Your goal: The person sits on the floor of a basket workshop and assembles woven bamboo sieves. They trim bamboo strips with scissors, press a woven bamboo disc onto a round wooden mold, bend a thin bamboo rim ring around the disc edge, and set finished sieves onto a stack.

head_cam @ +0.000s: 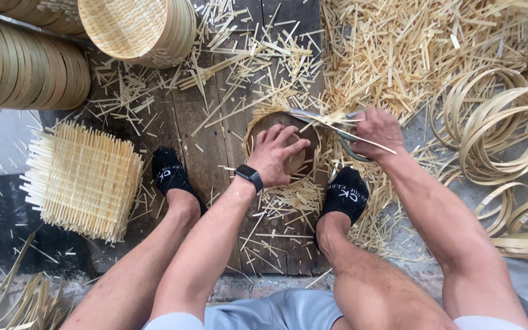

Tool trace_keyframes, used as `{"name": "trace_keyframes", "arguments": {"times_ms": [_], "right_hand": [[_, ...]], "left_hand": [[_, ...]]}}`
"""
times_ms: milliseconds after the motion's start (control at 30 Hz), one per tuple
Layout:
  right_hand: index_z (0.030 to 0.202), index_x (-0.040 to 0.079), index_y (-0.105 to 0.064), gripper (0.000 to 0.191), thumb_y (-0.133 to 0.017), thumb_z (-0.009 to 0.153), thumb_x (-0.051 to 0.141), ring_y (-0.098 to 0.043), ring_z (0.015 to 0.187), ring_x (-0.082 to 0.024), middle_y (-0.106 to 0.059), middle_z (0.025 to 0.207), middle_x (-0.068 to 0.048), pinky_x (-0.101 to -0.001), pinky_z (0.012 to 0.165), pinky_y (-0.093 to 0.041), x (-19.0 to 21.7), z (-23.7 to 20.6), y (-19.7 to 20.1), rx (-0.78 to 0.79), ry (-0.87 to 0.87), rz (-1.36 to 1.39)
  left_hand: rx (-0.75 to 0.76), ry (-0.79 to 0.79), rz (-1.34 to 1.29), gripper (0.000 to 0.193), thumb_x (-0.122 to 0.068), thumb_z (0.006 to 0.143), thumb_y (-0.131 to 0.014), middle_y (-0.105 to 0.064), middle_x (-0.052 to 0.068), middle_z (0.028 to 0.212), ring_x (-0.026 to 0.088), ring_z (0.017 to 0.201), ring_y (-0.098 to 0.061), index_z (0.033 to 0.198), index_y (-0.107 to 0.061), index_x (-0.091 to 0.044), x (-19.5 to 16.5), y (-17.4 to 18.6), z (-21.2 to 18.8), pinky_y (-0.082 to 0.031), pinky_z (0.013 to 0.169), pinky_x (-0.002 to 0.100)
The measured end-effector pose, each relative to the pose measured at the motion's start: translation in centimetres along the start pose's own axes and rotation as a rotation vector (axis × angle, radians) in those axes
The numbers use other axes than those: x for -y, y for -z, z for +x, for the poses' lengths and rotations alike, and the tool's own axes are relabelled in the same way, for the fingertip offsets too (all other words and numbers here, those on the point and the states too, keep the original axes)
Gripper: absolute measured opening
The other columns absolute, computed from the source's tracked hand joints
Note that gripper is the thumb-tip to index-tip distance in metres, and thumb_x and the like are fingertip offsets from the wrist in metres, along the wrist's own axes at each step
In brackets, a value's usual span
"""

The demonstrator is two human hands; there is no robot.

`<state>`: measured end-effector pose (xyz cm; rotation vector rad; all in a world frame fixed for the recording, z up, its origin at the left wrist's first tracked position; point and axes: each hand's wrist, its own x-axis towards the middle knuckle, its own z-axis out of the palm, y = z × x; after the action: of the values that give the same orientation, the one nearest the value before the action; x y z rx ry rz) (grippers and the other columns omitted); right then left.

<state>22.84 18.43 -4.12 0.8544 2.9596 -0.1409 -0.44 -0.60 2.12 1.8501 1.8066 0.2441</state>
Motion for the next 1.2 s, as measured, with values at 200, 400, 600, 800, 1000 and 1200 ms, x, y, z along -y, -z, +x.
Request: {"name": "trace_keyframes", "arguments": {"times_ms": [200,400,600,800,1000,1200], "right_hand": [[0.085,0.003,-0.065,0.037,-0.071,0.073,0.037,-0.059,0.07,-0.022,-0.06,0.078,-0.011,-0.0348,0.063,-0.054,-0.8,0.4,-0.7,-0.108,0.039,-0.06],[0.086,0.006,-0.063,0.035,-0.055,0.099,0.037,-0.056,0.064,-0.016,-0.057,0.074,-0.006,-0.0325,0.057,-0.05,-0.9,0.4,-1.1,0.161,-0.045,-0.115],[0.08,0.005,-0.062,0.03,-0.063,0.078,0.035,-0.056,0.069,-0.02,-0.059,0.075,-0.01,-0.0343,0.061,-0.05,-0.8,0.4,-1.0,-0.115,0.06,-0.143],[0.088,0.008,-0.062,0.013,-0.058,0.096,0.017,-0.054,0.07,-0.017,-0.058,0.08,-0.008,-0.0329,0.061,-0.048,-1.0,0.3,-0.9,0.073,0.016,-0.142],[0.079,0.005,-0.063,0.041,-0.064,0.082,0.045,-0.057,0.068,-0.022,-0.06,0.075,-0.011,-0.0349,0.062,-0.05,-0.5,0.3,-0.7,-0.11,0.087,-0.105],[0.082,0.006,-0.061,0.026,-0.055,0.102,0.021,-0.06,0.065,-0.019,-0.059,0.073,-0.008,-0.037,0.06,-0.051,-0.6,1.0,-2.4,0.179,0.001,-0.065]], "left_hand": [[-0.459,0.472,-0.175,0.117,-0.033,0.059,-0.093,-0.03,0.026,0.144,0.049,0.13,-0.036,0.157,-0.031,-0.02,-3.3,-2.8,-0.1,-0.034,0.11,0.061],[-0.311,0.293,-0.12,0.11,-0.025,0.055,-0.089,-0.038,0.021,0.144,0.044,0.13,-0.04,0.153,-0.04,-0.025,-1.3,-3.1,-0.4,-0.037,0.114,0.058],[-0.222,0.179,-0.086,0.107,-0.026,0.052,-0.092,-0.037,0.022,0.141,0.046,0.132,-0.038,0.148,-0.044,-0.024,-0.4,-1.9,-0.5,-0.033,0.112,0.057],[-0.068,0.008,-0.109,0.108,-0.025,0.046,-0.093,-0.04,0.016,0.142,0.043,0.135,-0.038,0.145,-0.048,-0.027,0.6,-0.5,-0.6,-0.032,0.117,0.054],[-0.011,-0.089,-0.099,0.106,-0.025,0.046,-0.092,-0.041,0.017,0.144,0.044,0.137,-0.037,0.142,-0.049,-0.025,1.6,0.2,-0.2,-0.03,0.117,0.056],[-0.054,-0.169,0.287,0.11,-0.019,0.041,-0.088,-0.038,0.013,0.15,0.041,0.141,-0.033,0.142,-0.049,-0.032,0.7,0.8,-0.8,-0.025,0.119,0.058]]}}
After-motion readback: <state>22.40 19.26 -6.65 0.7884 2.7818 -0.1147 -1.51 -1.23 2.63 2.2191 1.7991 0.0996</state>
